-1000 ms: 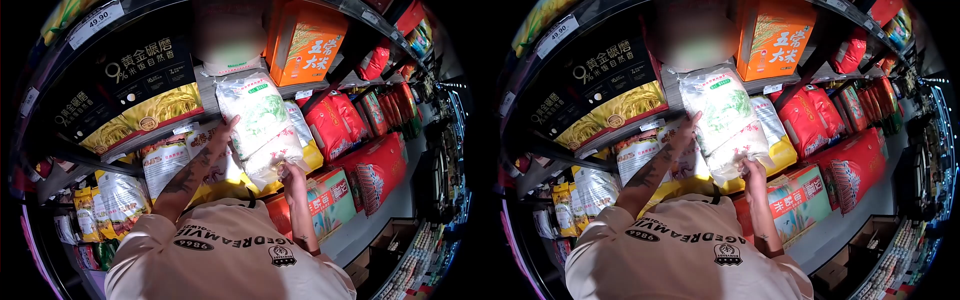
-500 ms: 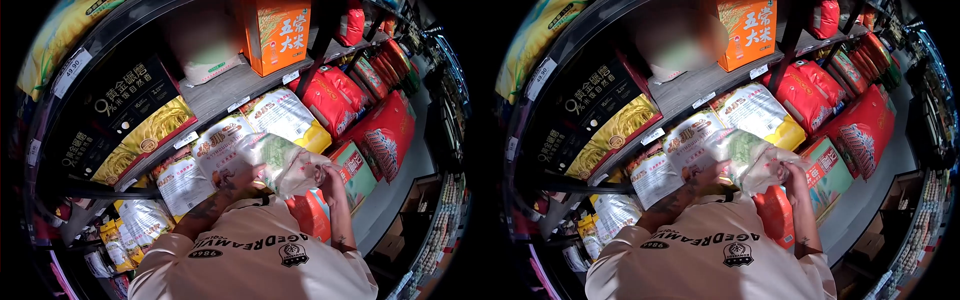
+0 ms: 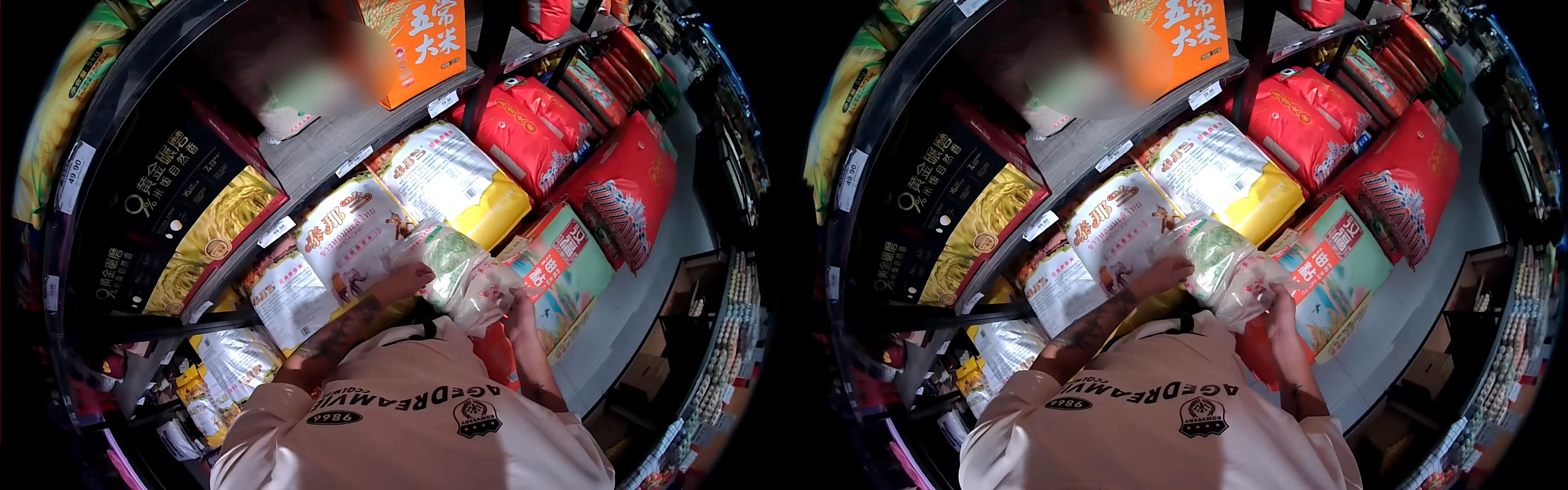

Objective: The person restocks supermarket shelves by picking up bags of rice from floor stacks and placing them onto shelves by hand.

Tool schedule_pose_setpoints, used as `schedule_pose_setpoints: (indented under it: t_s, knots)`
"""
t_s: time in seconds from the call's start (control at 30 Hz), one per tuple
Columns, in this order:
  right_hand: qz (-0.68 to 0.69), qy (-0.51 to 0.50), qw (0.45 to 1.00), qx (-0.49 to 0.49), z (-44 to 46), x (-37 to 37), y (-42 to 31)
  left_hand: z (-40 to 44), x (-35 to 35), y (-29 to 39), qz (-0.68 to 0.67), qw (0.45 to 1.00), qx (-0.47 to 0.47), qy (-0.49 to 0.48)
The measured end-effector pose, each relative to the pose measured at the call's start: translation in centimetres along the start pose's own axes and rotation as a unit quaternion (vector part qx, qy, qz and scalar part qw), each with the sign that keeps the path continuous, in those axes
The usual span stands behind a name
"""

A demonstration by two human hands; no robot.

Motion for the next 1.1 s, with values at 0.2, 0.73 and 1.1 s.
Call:
schedule_pose_setpoints:
  t_s: [0.2,0.73,1.1]
  knots:
    - [-0.254,0.055,0.958,0.124,-1.5,-1.9,-2.8,-3.5,-2.4,3.8,0.074,0.995,-0.068,-0.007]
    - [-0.494,-0.120,0.746,0.430,-22.1,-23.2,-20.5,-6.7,21.3,43.7,0.501,0.704,-0.372,0.340]
    - [-0.529,-0.129,0.753,0.370,-8.9,-20.2,-13.7,14.6,31.5,57.8,0.689,0.606,-0.220,0.331]
Point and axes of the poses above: each hand's wrist, its own z-axis towards the middle knuckle, its own x-axis out of the back of the hand, y = z × x, the point moved 9 cm from there along z, towards the middle knuckle, and after that the axes turned 7 degrees about -x, right-handed, at the moved point
